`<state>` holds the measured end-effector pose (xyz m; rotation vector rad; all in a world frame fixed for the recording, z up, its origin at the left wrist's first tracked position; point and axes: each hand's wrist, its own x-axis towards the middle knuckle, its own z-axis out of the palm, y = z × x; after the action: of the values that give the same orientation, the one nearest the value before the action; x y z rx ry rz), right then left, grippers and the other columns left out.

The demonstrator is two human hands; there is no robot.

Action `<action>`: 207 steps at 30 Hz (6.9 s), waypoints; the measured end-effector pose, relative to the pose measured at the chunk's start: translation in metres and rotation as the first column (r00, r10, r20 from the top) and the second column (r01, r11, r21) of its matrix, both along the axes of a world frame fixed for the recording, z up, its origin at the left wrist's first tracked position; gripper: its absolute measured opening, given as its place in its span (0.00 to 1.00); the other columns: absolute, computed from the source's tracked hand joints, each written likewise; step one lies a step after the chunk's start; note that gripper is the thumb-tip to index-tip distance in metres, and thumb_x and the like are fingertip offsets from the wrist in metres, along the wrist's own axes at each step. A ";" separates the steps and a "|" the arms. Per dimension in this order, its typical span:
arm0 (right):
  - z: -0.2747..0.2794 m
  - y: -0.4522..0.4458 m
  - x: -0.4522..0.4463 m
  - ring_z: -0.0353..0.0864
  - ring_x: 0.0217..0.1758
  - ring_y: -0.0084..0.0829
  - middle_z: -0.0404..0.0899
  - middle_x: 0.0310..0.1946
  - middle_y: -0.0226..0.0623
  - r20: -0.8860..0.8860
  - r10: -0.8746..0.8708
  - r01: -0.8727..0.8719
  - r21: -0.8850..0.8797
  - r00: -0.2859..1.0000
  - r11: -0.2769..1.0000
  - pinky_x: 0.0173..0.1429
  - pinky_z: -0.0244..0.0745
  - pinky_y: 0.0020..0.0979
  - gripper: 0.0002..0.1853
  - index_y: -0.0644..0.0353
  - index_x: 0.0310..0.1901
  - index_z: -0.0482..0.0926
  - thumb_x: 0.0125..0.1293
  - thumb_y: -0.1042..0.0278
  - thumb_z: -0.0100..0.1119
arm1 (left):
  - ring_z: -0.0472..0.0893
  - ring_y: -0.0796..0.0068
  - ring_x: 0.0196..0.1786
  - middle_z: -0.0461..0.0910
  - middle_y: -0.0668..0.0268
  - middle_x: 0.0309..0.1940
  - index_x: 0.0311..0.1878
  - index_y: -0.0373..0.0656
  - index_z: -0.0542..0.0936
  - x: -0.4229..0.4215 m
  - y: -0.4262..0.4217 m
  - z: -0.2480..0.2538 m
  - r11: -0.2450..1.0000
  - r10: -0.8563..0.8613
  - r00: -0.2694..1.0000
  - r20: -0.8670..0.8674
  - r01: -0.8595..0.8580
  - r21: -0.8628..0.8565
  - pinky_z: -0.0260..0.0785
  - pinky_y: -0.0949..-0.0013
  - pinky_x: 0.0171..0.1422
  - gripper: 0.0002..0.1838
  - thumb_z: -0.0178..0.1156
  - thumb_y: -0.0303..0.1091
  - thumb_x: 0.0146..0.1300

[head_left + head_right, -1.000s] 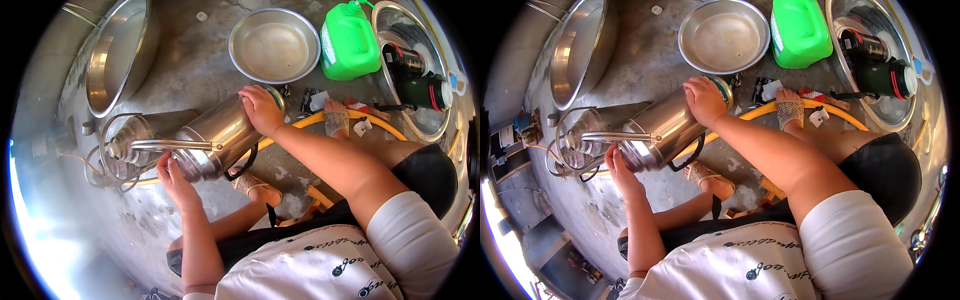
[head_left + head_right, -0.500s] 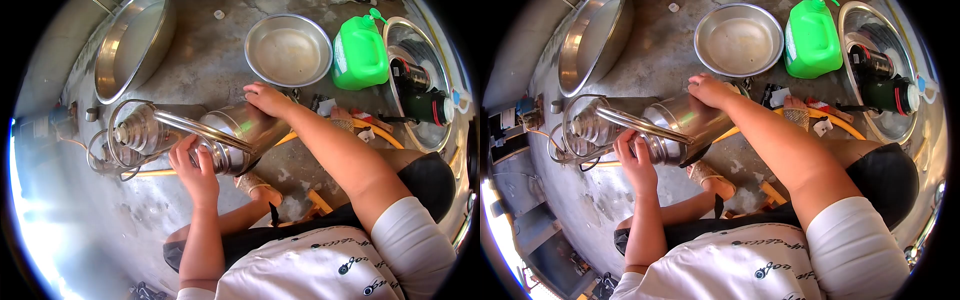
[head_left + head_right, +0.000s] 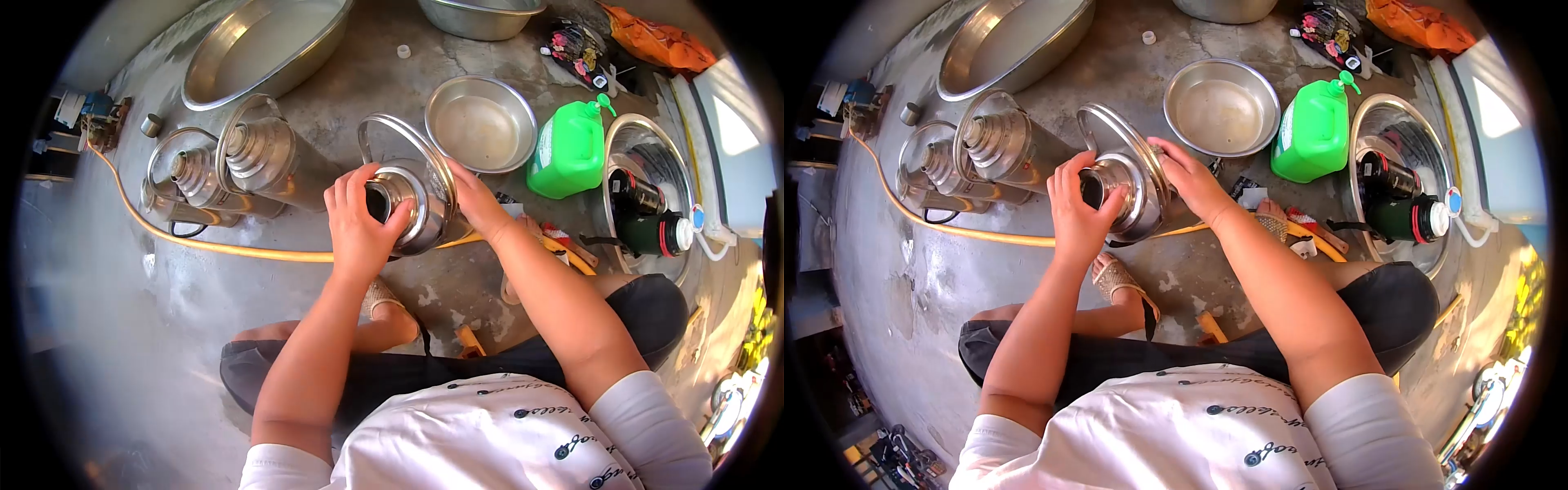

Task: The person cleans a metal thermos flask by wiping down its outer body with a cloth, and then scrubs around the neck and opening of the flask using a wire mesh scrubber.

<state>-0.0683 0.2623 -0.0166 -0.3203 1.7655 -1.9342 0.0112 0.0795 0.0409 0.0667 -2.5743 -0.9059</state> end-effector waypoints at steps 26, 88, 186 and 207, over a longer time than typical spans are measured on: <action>0.029 -0.017 -0.055 0.77 0.57 0.27 0.80 0.52 0.38 0.071 0.177 -0.191 0.338 0.982 0.922 0.62 0.69 0.26 0.21 0.68 0.58 0.75 0.75 0.60 0.44 | 0.72 0.60 0.60 0.75 0.65 0.55 0.62 0.50 0.71 -0.004 0.019 -0.011 0.943 -0.238 0.966 -0.099 0.255 0.215 0.59 0.59 0.64 0.40 0.77 0.40 0.44; 0.119 0.008 0.017 0.74 0.33 0.21 0.76 0.31 0.32 -0.196 0.069 -0.077 -0.032 0.978 0.997 0.42 0.72 0.24 0.21 0.63 0.53 0.71 0.72 0.52 0.52 | 0.70 0.61 0.60 0.73 0.66 0.56 0.60 0.52 0.73 -0.015 0.026 -0.010 0.977 -0.123 0.992 -0.027 0.126 0.175 0.60 0.57 0.61 0.35 0.74 0.44 0.47; 0.155 0.005 -0.025 0.65 0.28 0.12 0.72 0.24 0.19 -0.332 0.288 -0.036 0.599 0.898 0.800 0.31 0.61 0.21 0.10 0.61 0.34 0.80 0.64 0.62 0.59 | 0.71 0.58 0.59 0.74 0.64 0.55 0.61 0.52 0.73 -0.021 0.030 -0.013 0.984 -0.094 0.994 -0.054 0.101 0.145 0.63 0.56 0.63 0.34 0.73 0.43 0.49; 0.031 0.054 0.051 0.77 0.42 0.34 0.74 0.38 0.36 -0.654 0.100 0.241 0.411 0.750 0.879 0.52 0.73 0.31 0.11 0.59 0.39 0.78 0.52 0.78 0.59 | 0.70 0.58 0.61 0.73 0.65 0.57 0.60 0.53 0.74 -0.021 0.035 -0.015 0.977 -0.135 0.991 -0.009 0.135 0.163 0.61 0.57 0.64 0.35 0.73 0.45 0.47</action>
<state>-0.0175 0.3165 0.0146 -0.8492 2.6739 -1.4229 -0.0095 0.1150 0.0263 -0.0620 -2.5260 -1.1661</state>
